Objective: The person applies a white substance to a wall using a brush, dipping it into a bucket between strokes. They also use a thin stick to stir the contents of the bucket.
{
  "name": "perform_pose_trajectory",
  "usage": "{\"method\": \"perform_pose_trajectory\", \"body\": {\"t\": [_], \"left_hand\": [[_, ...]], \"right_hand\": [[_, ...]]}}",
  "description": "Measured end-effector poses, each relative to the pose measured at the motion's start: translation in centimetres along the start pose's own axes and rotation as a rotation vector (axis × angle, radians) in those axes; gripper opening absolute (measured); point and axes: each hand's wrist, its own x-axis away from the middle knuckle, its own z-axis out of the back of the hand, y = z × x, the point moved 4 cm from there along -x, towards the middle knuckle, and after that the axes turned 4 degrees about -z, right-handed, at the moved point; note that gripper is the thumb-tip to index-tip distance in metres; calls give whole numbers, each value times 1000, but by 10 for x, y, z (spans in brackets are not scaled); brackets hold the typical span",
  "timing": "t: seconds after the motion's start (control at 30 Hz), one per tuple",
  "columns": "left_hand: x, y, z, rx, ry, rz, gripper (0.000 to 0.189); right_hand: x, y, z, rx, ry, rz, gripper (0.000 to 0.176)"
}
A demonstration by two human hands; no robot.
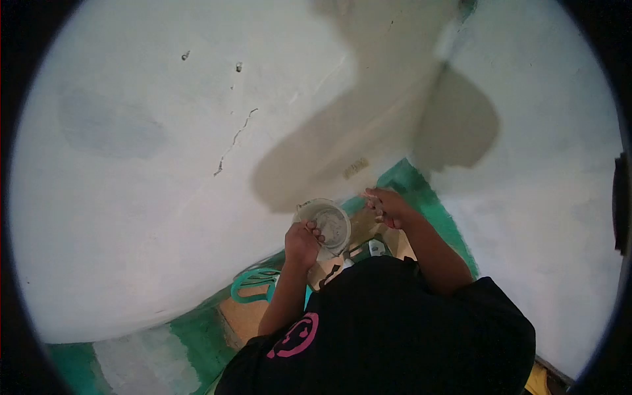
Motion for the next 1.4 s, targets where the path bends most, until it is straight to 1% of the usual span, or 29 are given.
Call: {"method": "perform_pose_trajectory", "body": {"t": [0.07, 0.13, 0.17, 0.2, 0.23, 0.27, 0.3, 0.37, 0.5, 0.57, 0.6, 0.67, 0.73, 0.8, 0.87, 0.93, 1.0, 1.13, 1.2, 1.27, 1.4], "left_hand": [[0, -4, -11, -23, -5, 1, 7], [-3, -5, -16, -51, -6, -6, 8], [-7, -7, -4, -40, -9, -5, 11], [-7, -10, -6, -32, -43, -11, 16], [-4, -12, -14, -34, -39, -17, 16], [0, -14, -21, -43, -13, -27, 10], [3, -15, -26, -51, 17, -38, 7], [7, -17, -29, -55, 23, -57, 6], [10, -19, -22, -81, 63, -123, 6], [7, -20, -13, -67, 63, -147, 10], [8, -22, -11, -56, 57, -161, 14], [8, -25, -7, -29, 55, -169, 14], [7, -25, -9, -11, 31, -177, 13], [6, -26, -7, -2, 81, -145, 11], [0, -27, 4, -10, 72, -130, 10], [1, -29, 13, -14, 64, -101, 9], [-2, -32, 18, 37, 116, -99, 8], [-6, -38, 36, 45, 136, -142, 7], [-4, -45, 39, 109, 164, -152, 7], [-8, -49, 53, 119, 137, -149, 7], [-11, -46, 65, 158, 89, -139, 5]], "right_hand": [[1, -13, 8, -4, 72, 91, 23], [-15, -25, 25, -44, 73, 135, 22], [-36, -21, 34, -92, 89, 142, 21], [-37, -30, 37, -92, 86, 138, 21], [-32, -44, 40, -128, 78, 192, 20], [-26, -58, 43, -166, 74, 247, 20], [-24, -72, 44, -166, 68, 243, 20], [-15, -96, 40, -230, -83, 282, 19], [8, -112, 28, -184, -129, 255, 16], [13, -112, 24, -227, -209, 300, 14], [10, -110, 25, -220, -216, 289, 14], [-1, -104, 30, -253, -261, 272, 11], [-9, -101, 32, -210, -254, 260, 11], [-15, -103, 30, -174, -244, 255, 10], [-18, -102, 27, -108, -225, 226, 10], [-24, -97, 23, -122, -221, 211, 10], [-30, -97, 16, -115, -225, 207, 9], [-69, -78, 4, -77, -207, 122, 7], [-87, -70, 6, -39, -191, 105, 6], [-109, -61, 10, -24, -138, 0, 7], [-114, -63, -9, 35, -169, -14, 7]]}}
